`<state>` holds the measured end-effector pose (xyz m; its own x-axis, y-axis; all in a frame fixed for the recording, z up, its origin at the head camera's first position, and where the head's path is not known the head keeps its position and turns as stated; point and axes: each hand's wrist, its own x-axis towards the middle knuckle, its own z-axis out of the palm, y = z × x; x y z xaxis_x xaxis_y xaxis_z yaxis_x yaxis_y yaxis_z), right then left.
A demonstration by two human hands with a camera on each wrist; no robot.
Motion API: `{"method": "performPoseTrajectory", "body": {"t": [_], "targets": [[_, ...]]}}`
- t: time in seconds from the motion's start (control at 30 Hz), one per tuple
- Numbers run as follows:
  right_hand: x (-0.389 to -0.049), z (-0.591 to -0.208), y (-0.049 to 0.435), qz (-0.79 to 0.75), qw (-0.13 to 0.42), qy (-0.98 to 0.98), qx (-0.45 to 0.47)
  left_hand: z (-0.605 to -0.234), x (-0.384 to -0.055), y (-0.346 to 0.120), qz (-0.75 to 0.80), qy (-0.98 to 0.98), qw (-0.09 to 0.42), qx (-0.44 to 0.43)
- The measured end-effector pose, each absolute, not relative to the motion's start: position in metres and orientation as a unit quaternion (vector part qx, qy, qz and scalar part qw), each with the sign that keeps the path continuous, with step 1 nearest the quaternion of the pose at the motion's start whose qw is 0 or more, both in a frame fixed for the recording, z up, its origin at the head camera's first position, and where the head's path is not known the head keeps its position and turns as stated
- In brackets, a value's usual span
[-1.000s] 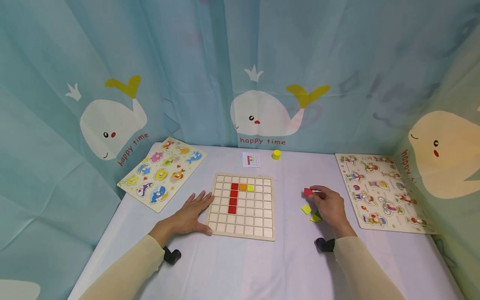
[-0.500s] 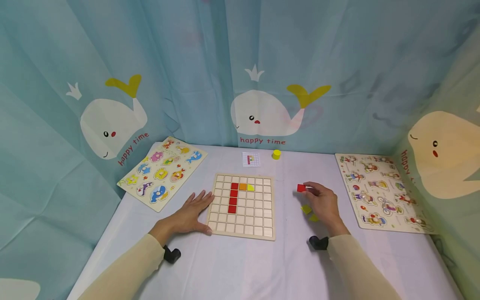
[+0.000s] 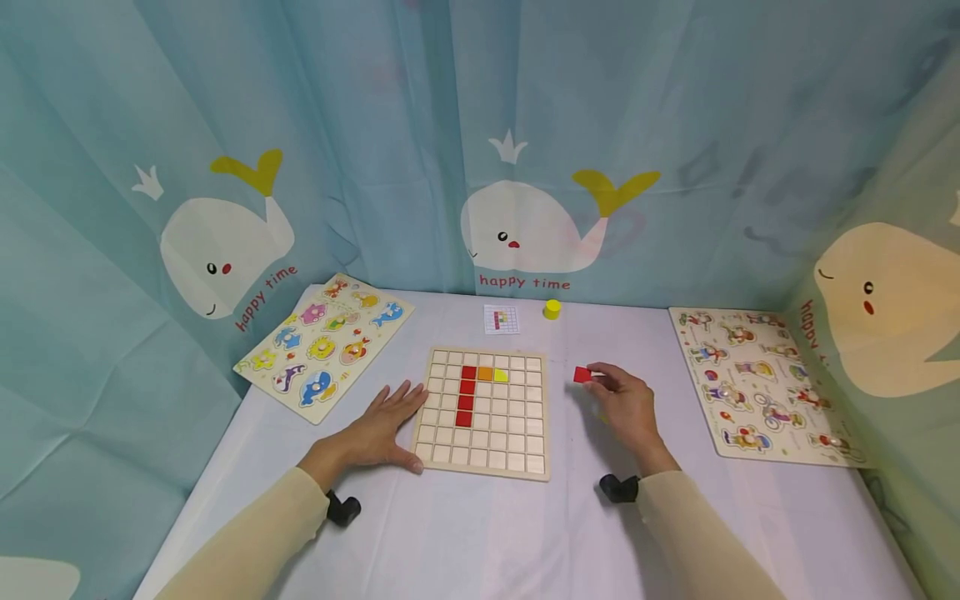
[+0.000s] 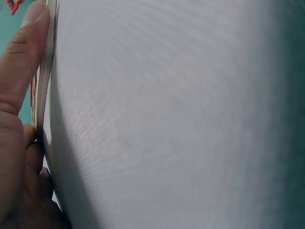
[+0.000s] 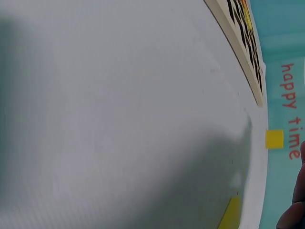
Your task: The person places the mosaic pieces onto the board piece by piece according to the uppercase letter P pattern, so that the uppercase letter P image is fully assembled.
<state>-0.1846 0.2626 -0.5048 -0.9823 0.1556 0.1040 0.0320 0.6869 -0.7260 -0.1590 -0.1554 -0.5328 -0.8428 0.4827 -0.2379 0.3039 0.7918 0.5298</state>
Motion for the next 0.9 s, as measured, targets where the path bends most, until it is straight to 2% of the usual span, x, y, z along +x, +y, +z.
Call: {"method": "performPoseTrajectory", "body": {"t": [0.47, 0.9], "targets": [[-0.182, -0.507, 0.244, 0.408, 0.079, -0.909, -0.033, -0.53, -0.156, -0.149, 0.251, 0.929, 0.179, 0.204], [-0.176, -0.509, 0.214, 0.435, 0.029, -0.9, -0.025, -0.53, -0.166, -0.146, 0.211, 0.939, 0.175, 0.205]]}}
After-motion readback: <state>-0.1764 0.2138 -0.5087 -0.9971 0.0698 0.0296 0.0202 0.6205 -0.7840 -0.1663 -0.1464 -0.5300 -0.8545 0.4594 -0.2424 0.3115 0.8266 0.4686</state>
